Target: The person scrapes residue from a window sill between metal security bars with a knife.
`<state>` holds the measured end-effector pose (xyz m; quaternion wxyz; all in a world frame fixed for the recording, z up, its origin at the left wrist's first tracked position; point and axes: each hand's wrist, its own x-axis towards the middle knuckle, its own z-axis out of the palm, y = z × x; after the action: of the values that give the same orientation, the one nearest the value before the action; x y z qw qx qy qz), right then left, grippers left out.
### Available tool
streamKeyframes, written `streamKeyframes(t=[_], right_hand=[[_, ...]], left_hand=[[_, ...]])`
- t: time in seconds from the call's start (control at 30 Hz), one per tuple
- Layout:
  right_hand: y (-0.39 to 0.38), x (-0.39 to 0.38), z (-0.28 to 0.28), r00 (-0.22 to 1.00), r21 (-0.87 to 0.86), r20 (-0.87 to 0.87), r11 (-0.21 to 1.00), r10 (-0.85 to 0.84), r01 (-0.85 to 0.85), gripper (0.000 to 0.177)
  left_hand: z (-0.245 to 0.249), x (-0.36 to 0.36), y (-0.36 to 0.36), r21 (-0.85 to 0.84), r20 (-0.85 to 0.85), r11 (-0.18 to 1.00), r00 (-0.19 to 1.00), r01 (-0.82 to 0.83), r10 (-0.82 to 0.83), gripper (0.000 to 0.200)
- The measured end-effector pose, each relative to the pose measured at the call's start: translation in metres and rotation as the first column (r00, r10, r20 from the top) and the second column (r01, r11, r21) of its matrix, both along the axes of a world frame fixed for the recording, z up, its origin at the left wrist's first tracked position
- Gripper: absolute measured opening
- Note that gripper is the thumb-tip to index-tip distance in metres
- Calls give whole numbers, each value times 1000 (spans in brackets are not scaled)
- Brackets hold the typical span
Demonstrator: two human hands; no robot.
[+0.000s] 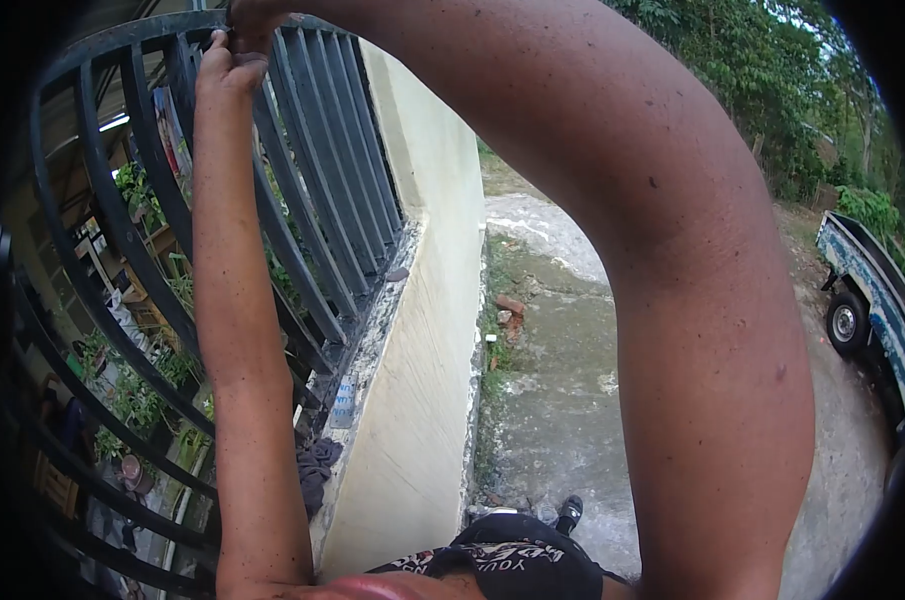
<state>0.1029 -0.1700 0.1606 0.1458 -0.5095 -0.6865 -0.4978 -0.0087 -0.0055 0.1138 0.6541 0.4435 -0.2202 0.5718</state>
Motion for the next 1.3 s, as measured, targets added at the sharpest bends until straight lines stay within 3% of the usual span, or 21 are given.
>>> streamKeyframes(t=[0.03,0.2,0.27,0.3,0.4,0.53,0.57,0.6,0.67,0.7,0.73,0.8,0.83,0.87,0.9,0.93,1.0,1.1,1.2,1.23,1.3], right_hand=[[-5,0,7,999,-109,50,994,11,-5,40],[12,11,-13,999,-58,-31,997,40,-42,36],[30,26,-9,946,-46,6,945,323,-322,34],[24,15,-7,967,-80,-148,972,209,-222,34],[-37,0,-27,967,-164,-248,981,60,-103,36],[-4,7,-32,990,-42,-80,992,117,-120,37],[47,13,-15,939,111,341,991,35,-77,40],[42,11,-11,937,117,349,990,30,-75,40],[17,1,-12,991,51,123,997,50,-57,38],[-23,-4,-26,993,45,-98,997,72,-67,35],[-33,2,-29,993,41,-93,997,71,-68,35],[-42,8,-33,974,-125,-131,971,186,-202,36],[-2,6,-34,858,-241,-406,868,315,-433,38],[25,26,-37,869,-197,-333,874,367,-444,37],[9,38,-53,875,-150,-254,877,412,-457,37],[2,47,-60,841,-213,-358,842,404,-495,39],[0,46,-56,895,-130,-236,901,378,-414,41],[8,28,-29,921,-208,-215,906,324,-368,42],[45,32,-26,842,-221,-373,845,389,-488,41],[35,34,-32,938,-118,-124,933,325,-339,40],[35,39,-29,926,-115,-100,920,365,-375,40]], left_hand=[[9,-3,15,-4,14,999,999,-44,44,34],[-21,-3,16,-82,59,996,997,-43,48,35],[-25,5,12,-61,4,967,969,-246,247,35],[-16,7,12,-70,41,977,978,-201,204,35],[16,-9,55,-116,-17,953,960,-281,281,34],[-48,20,-72,-274,20,920,955,-280,296,34],[-53,22,-87,-273,-3,913,949,-304,316,35],[-48,23,-87,-270,7,915,950,-299,313,35],[-29,27,-70,-245,26,925,951,-292,307,36],[5,2,21,-158,-9,961,973,-229,230,35],[1,4,19,-163,-5,960,973,-228,230,35],[-12,9,1,-134,62,970,975,-202,212,33],[-29,10,-36,-108,53,985,988,-137,144,32],[-58,31,-78,-237,3,917,943,-322,332,31],[-77,36,-96,-237,-3,900,926,-366,376,30],[-84,38,-100,-236,-5,883,909,-406,417,30],[-72,40,-107,-236,25,885,908,-401,418,31],[-43,29,-60,-144,64,913,917,-382,394,31],[-47,19,-21,-63,101,934,928,-353,358,30],[-57,19,-24,-78,79,935,933,-345,351,30],[-67,25,-34,-88,45,918,919,-387,391,32]])
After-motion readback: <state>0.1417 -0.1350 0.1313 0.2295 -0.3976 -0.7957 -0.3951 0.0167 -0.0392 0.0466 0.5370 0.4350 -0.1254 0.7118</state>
